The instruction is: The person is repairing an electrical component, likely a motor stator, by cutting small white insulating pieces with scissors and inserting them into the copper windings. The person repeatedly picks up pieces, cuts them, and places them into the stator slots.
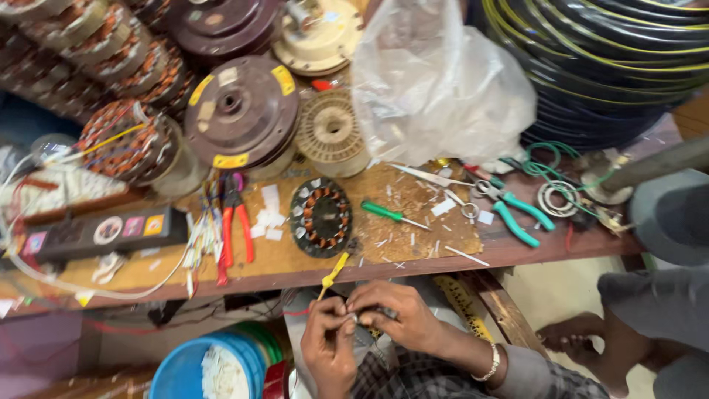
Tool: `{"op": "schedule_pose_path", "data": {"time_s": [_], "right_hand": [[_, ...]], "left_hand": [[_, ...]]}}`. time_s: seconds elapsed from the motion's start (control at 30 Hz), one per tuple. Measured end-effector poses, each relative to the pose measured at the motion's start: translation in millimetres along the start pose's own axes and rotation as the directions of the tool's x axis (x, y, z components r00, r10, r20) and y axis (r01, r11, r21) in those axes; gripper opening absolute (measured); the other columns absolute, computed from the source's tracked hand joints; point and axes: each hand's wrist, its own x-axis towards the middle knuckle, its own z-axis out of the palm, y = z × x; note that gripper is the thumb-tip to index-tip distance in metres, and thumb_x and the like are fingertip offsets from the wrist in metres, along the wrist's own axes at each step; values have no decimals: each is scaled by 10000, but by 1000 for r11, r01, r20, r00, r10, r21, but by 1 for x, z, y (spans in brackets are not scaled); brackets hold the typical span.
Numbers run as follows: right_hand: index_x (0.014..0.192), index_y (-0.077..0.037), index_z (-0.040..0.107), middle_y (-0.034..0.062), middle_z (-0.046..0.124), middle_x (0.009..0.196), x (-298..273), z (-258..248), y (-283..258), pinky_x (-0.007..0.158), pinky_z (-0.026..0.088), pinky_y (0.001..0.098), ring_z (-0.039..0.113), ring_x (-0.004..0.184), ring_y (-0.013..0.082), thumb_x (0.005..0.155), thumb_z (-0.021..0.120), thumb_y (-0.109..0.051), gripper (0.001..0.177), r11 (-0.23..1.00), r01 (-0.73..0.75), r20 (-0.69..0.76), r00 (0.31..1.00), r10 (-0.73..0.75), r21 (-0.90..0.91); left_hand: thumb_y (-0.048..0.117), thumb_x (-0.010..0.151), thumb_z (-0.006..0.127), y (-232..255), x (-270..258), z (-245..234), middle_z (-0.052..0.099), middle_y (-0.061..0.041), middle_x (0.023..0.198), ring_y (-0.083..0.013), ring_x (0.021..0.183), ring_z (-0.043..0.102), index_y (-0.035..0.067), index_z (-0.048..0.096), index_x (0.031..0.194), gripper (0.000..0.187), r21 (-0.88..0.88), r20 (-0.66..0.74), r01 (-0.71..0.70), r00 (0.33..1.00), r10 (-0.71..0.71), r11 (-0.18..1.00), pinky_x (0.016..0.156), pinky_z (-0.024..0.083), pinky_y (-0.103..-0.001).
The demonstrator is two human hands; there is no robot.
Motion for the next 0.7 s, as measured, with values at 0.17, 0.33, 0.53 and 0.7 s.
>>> {"op": "schedule_pose_path", "data": {"time_s": [0.17, 0.33, 0.53, 0.7], "right_hand": [[1009, -14, 734, 134, 761, 1073, -9, -3, -10, 793, 633, 342, 776, 961, 253, 887, 830, -148, 205, 996, -55, -26, 998, 57, 72], [931, -27, 726, 109, 771, 1024, 12, -16, -29, 807, 607, 341, 761, 930, 242, 890, 822, -98, 126, 988, -153, -23, 988, 154, 37], [925, -10, 729, 102, 727, 1021, 40, -37, -9, 834, 573, 323, 703, 959, 194, 882, 789, -35, 78, 971, -237, -24, 971, 237, 16], [941, -7, 695, 110, 743, 1043, 90, -32, -6, 815, 591, 324, 742, 938, 232, 864, 783, -28, 119, 961, -66, 102, 990, 97, -270]], "left_hand": [[-29, 932, 638, -5, -22, 25, 630, -182, 1061, -162, 953, 589, -41, 527, 843, 143, -410, -156, 129, 965, -209, 903, 885, 493, -291], [2, 920, 664, 16, 2, 33, 664, -179, 1053, -173, 912, 596, -31, 589, 852, 106, -279, -190, 89, 971, -146, 956, 838, 495, -294], [37, 976, 691, -14, 24, 19, 525, -100, 1200, -221, 1065, 580, 23, 624, 1139, 177, 205, -291, -72, 947, 132, 976, 974, 498, -336], [-51, 891, 750, -10, 68, 30, 476, -101, 1326, -218, 1203, 542, 15, 445, 1459, 647, -34, -358, 75, 930, -82, 997, 1040, 506, -369]]}}
